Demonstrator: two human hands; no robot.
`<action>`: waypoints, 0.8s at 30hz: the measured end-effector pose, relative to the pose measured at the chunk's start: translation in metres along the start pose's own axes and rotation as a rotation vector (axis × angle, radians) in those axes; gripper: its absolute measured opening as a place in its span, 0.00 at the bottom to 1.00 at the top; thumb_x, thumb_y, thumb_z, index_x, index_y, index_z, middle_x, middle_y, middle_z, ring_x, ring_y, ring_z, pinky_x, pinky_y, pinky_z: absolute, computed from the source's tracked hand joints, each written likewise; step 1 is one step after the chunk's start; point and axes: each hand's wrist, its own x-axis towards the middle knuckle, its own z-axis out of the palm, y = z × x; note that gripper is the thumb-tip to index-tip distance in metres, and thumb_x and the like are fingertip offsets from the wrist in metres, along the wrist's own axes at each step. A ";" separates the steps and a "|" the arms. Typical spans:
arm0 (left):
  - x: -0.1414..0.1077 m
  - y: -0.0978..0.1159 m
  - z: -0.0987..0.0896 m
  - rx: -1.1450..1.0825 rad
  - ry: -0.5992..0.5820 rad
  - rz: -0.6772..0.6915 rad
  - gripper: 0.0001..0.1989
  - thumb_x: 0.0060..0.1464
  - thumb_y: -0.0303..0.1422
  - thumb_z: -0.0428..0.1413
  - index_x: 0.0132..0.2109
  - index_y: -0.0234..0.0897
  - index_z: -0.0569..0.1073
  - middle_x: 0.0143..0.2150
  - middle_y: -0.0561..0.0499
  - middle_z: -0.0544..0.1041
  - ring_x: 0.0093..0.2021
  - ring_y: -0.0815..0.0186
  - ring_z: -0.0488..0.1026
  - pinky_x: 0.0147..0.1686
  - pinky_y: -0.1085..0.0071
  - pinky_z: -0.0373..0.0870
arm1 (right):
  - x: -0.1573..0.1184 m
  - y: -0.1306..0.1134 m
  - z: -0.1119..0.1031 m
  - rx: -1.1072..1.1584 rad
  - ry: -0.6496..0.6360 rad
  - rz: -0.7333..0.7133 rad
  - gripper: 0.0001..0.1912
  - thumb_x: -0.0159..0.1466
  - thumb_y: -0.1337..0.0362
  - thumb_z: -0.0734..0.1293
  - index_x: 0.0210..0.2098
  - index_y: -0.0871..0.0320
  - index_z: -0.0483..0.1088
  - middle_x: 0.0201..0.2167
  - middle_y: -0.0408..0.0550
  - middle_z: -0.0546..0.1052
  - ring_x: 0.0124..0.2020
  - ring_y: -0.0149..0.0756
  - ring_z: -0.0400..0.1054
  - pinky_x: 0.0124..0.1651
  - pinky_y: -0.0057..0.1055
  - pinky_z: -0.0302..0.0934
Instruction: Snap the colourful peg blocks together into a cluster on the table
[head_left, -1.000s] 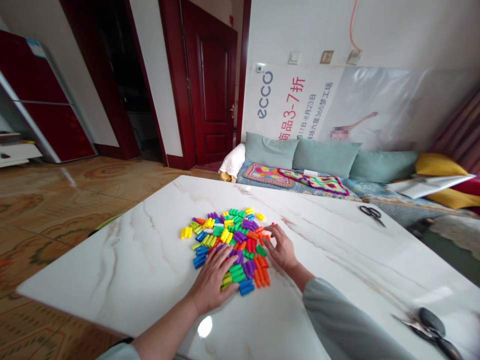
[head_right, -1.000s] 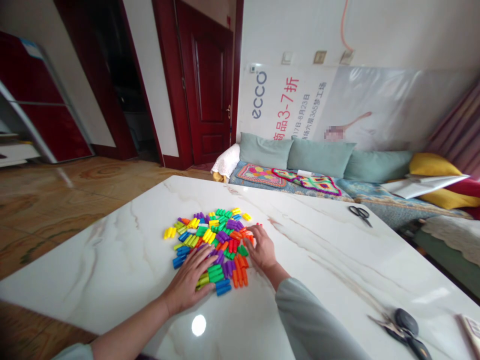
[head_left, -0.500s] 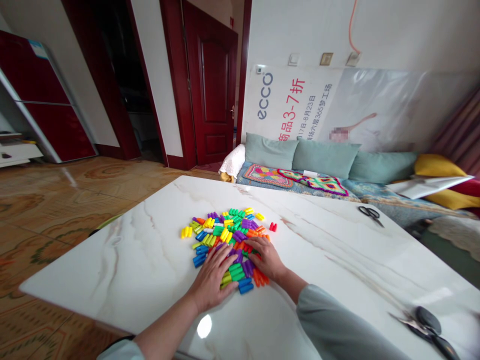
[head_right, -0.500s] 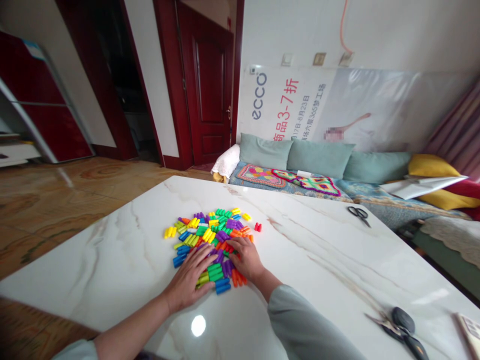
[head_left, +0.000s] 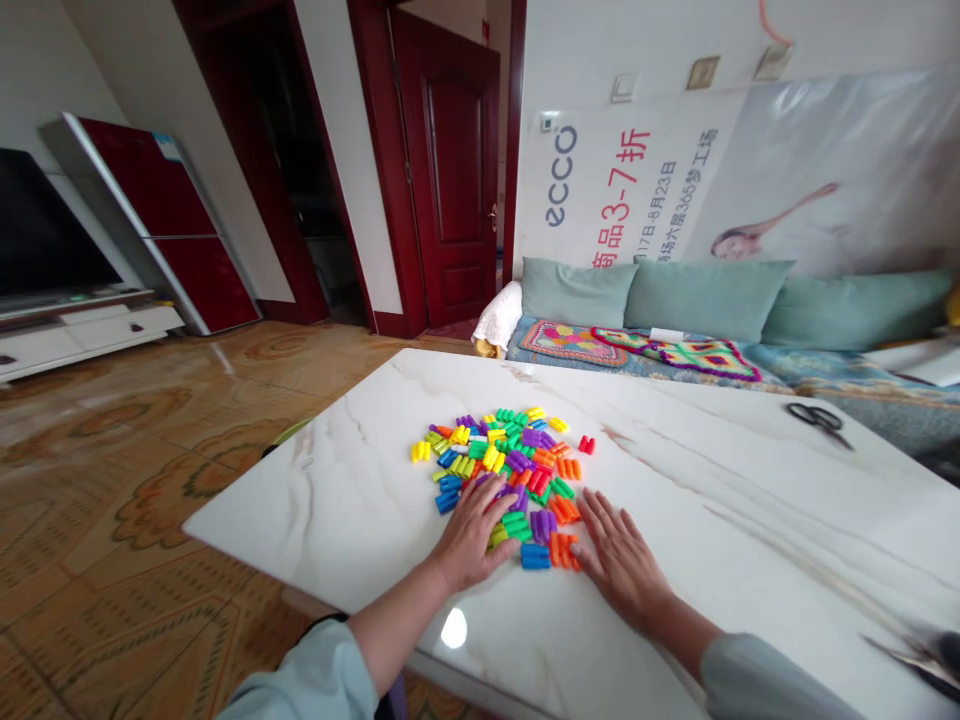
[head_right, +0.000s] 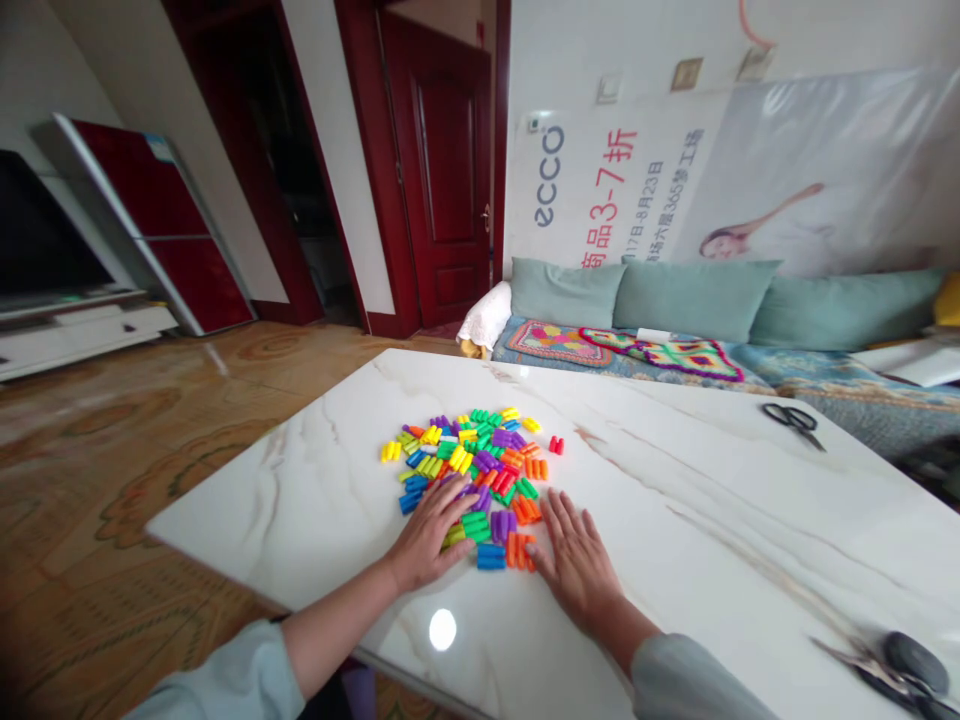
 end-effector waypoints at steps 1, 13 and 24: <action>-0.001 0.001 0.000 0.001 0.010 0.006 0.30 0.59 0.46 0.49 0.64 0.39 0.58 0.69 0.44 0.52 0.68 0.52 0.48 0.65 0.50 0.47 | 0.000 0.000 0.000 -0.001 0.004 -0.009 0.35 0.67 0.45 0.51 0.68 0.54 0.44 0.68 0.51 0.49 0.68 0.46 0.43 0.65 0.52 0.45; 0.003 -0.026 -0.026 -0.122 0.369 -0.273 0.15 0.63 0.33 0.45 0.52 0.41 0.71 0.50 0.47 0.75 0.52 0.61 0.71 0.54 0.58 0.67 | 0.004 0.002 -0.005 0.063 0.006 0.002 0.33 0.66 0.44 0.53 0.65 0.52 0.54 0.67 0.50 0.52 0.67 0.45 0.45 0.65 0.51 0.45; 0.025 -0.041 -0.037 -0.087 0.074 -0.218 0.12 0.50 0.27 0.55 0.43 0.43 0.76 0.43 0.52 0.77 0.46 0.62 0.73 0.49 0.64 0.70 | 0.006 0.002 -0.008 0.071 -0.007 0.023 0.33 0.65 0.44 0.54 0.64 0.52 0.56 0.67 0.49 0.53 0.67 0.45 0.46 0.65 0.50 0.46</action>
